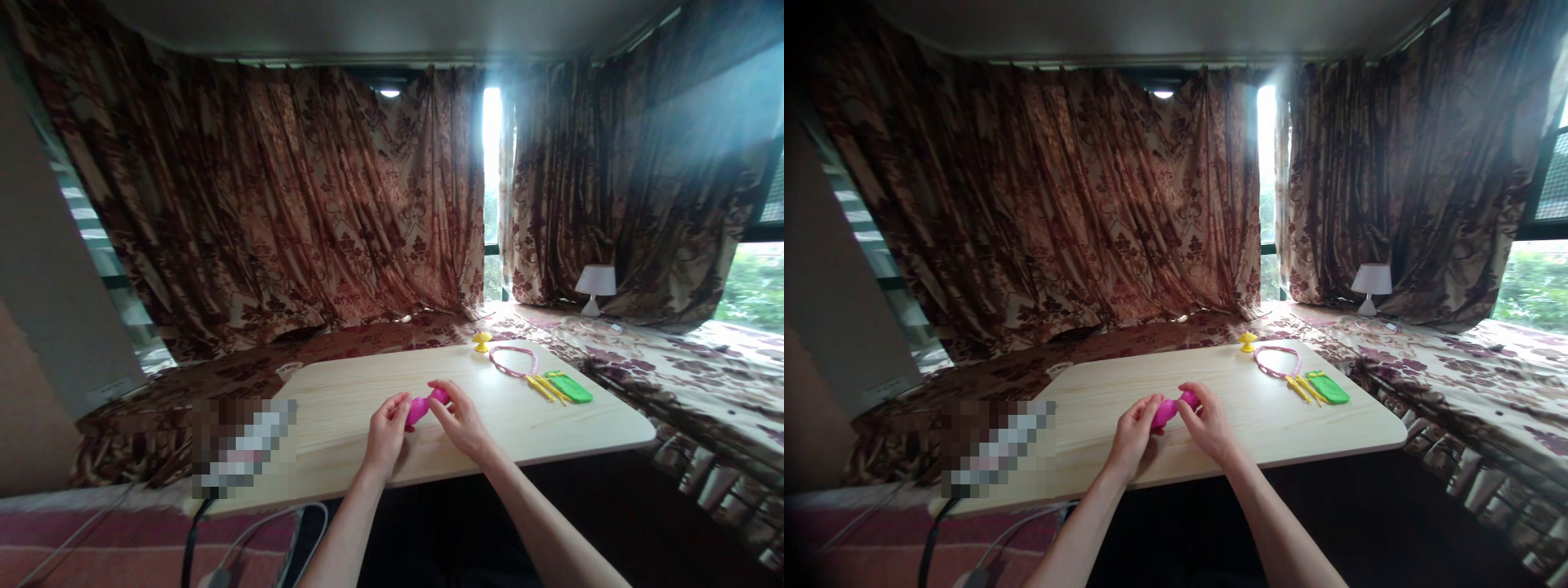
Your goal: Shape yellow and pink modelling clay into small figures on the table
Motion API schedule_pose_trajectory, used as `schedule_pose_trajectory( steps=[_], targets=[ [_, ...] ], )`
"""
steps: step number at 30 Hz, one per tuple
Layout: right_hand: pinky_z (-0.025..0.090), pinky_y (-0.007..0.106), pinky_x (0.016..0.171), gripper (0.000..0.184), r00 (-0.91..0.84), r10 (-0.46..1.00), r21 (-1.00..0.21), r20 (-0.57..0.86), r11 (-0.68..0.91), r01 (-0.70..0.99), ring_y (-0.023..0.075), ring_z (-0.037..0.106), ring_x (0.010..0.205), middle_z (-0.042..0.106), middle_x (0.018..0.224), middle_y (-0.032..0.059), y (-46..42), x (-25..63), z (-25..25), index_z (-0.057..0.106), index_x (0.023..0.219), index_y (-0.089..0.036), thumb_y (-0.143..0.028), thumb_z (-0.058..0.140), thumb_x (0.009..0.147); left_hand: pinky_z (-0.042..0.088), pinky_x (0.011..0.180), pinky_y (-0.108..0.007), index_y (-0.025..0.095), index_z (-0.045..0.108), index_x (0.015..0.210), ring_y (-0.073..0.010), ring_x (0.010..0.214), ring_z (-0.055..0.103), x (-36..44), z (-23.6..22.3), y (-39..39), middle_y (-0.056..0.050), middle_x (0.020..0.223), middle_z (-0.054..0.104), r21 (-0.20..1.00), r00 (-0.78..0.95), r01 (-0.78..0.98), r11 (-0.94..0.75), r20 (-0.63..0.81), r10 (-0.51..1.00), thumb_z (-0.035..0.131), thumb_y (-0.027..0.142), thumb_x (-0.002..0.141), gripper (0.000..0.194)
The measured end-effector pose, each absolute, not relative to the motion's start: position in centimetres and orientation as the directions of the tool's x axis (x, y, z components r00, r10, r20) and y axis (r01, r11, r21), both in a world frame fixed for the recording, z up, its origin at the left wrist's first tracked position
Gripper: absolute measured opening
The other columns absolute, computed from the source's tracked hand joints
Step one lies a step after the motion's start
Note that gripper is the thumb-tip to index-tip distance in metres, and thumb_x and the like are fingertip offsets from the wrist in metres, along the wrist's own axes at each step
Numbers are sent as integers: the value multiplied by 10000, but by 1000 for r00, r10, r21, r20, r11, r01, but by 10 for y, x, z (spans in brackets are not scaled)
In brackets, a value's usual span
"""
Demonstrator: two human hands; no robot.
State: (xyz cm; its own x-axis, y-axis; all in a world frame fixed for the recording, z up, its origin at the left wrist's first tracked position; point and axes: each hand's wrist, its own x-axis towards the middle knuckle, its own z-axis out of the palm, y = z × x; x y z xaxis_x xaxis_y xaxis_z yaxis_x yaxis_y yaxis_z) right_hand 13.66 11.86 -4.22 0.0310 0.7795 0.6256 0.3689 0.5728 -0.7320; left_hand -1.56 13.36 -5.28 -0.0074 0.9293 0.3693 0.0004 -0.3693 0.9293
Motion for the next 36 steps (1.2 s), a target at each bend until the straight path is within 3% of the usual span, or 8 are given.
schedule_pose_trajectory(
  steps=[4, 8, 14, 20, 25, 29, 33, 36],
  targets=[
    [408, 221, 555, 227, 48, 790, -747, 612, 557, 363, 118, 504, 577, 574, 650, -14, 123, 136, -46, 621, 802, -175, -375, 517, 830, 446, 480, -221, 140, 650, 974, -122, 528, 568, -15, -48, 127, -36, 708, 669, 933, 45, -13, -360, 360, 932, 567, 480, 772, 404],
    [335, 228, 473, 341, 112, 808, -778, 578, 505, 374, 112, 431, 492, 465, 502, -33, 130, 138, -52, 561, 605, -168, -424, 514, 826, 483, 652, -223, 160, 649, 984, -154, 766, 629, -13, -45, 123, -71, 930, 687, 923, 42, -10, -384, 384, 922, 691, 390, 689, 376],
    [430, 218, 621, 251, 21, 801, -766, 598, 563, 311, 152, 570, 803, 637, 931, 26, 119, 135, -41, 630, 982, -197, -353, 563, 797, 439, 519, -215, 151, 630, 979, -104, 541, 556, -16, -50, 128, -24, 729, 655, 933, 13, -18, -358, 359, 933, 588, 481, 761, 398],
    [394, 218, 517, 237, -4, 841, -807, 541, 521, 278, 117, 507, 565, 567, 605, -16, 122, 135, -46, 632, 752, -151, -379, 575, 784, 420, 487, -214, 138, 643, 886, -105, 503, 534, -16, -49, 128, -8, 644, 623, 930, 10, 3, -368, 368, 930, 583, 490, 760, 379],
    [356, 211, 459, 308, 16, 860, -833, 510, 490, 256, 97, 450, 485, 502, 519, -36, 128, 136, -52, 576, 645, -154, -424, 560, 793, 467, 758, -236, 184, 611, 997, -148, 841, 612, -16, -47, 126, -45, 978, 656, 906, -56, 33, -421, 422, 905, 679, 369, 706, 352],
    [391, 219, 467, 325, 13, 866, -846, 499, 484, 221, 112, 496, 500, 546, 553, -16, 128, 136, -51, 613, 732, -147, -443, 513, 821, 453, 830, -260, 186, 612, 1004, -169, 913, 609, -14, -47, 127, -56, 1031, 649, 901, -69, 44, -432, 434, 898, 701, 322, 677, 366],
    [462, 236, 599, 375, 31, 850, -838, 525, 511, 190, 141, 573, 698, 633, 811, 17, 127, 137, -48, 581, 1089, -172, -406, 553, 798, 472, 744, -246, 177, 617, 991, -157, 827, 619, -14, -47, 127, -56, 964, 663, 909, -59, 38, -415, 416, 907, 670, 380, 704, 356],
    [460, 231, 609, 287, 22, 845, -833, 534, 522, 183, 129, 556, 669, 624, 773, 3, 126, 136, -48, 616, 963, -174, -386, 586, 771, 447, 543, -221, 159, 615, 977, -123, 590, 582, -15, -46, 125, -28, 757, 656, 926, -26, 29, -377, 378, 926, 598, 470, 752, 384]
  ],
)
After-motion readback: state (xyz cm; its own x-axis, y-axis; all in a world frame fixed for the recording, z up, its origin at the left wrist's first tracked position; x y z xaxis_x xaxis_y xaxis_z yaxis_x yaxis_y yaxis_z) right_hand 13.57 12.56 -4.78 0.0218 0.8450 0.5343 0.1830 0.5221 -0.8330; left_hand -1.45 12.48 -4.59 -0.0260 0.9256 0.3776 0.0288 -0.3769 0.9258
